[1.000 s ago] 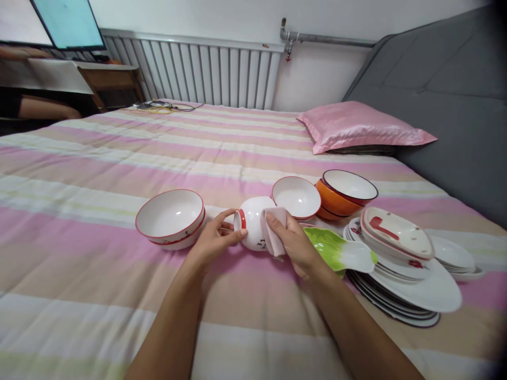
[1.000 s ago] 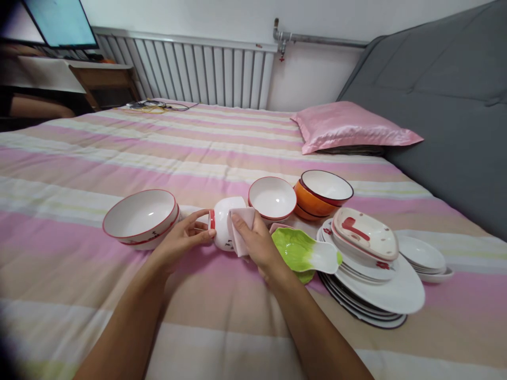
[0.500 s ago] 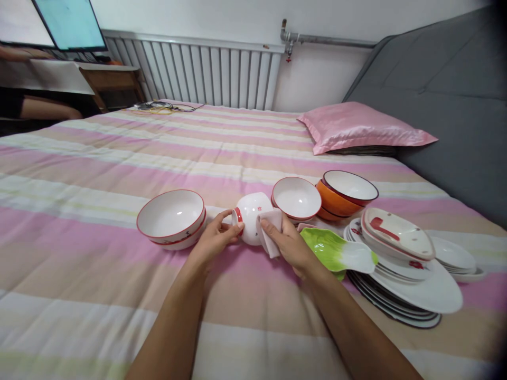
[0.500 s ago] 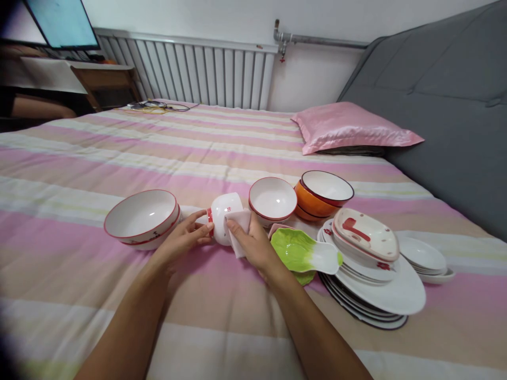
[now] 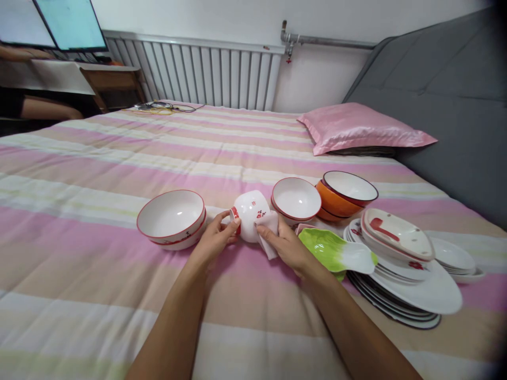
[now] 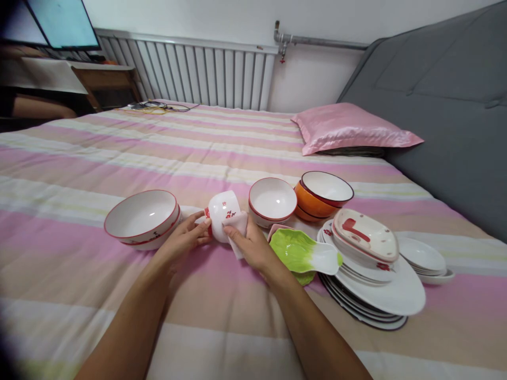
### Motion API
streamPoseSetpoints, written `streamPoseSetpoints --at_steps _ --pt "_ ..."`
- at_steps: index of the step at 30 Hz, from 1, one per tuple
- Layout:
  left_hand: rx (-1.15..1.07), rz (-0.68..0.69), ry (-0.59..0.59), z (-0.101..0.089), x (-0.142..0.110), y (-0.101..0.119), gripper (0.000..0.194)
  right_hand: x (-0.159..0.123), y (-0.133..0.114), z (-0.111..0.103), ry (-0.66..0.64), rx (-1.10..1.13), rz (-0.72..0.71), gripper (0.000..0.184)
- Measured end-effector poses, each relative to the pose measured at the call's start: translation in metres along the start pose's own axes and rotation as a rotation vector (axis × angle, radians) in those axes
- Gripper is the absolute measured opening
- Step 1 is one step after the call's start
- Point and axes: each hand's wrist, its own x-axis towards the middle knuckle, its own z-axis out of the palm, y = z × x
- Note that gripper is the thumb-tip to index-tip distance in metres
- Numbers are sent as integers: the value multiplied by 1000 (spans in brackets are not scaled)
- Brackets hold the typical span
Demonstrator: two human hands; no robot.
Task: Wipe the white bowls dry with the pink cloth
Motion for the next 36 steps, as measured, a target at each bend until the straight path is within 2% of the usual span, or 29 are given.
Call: streamPoseSetpoints --at_steps 3,11,16,18,23,31,36 --pt "-26 -82 20 1 0 2 67 0 -1 -3 -42 -29 -15 42" --pt "-65 -89 44 1 1 1 72 -3 -5 -2 -55 22 20 41" --pt "-144 -15 48 0 0 3 64 -3 -6 2 -45 53 41 39" --pt "-156 19 22 0 0 4 67 -2 -6 3 -20 69 59 41" --pt "-17 90 -21 0 1 4 78 0 -4 2 54 114 84 43" --pt "187 204 11 1 0 6 69 1 -10 3 133 241 25 43" --pt "251 209 18 1 -6 12 68 1 -16 -2 178 374 76 43"
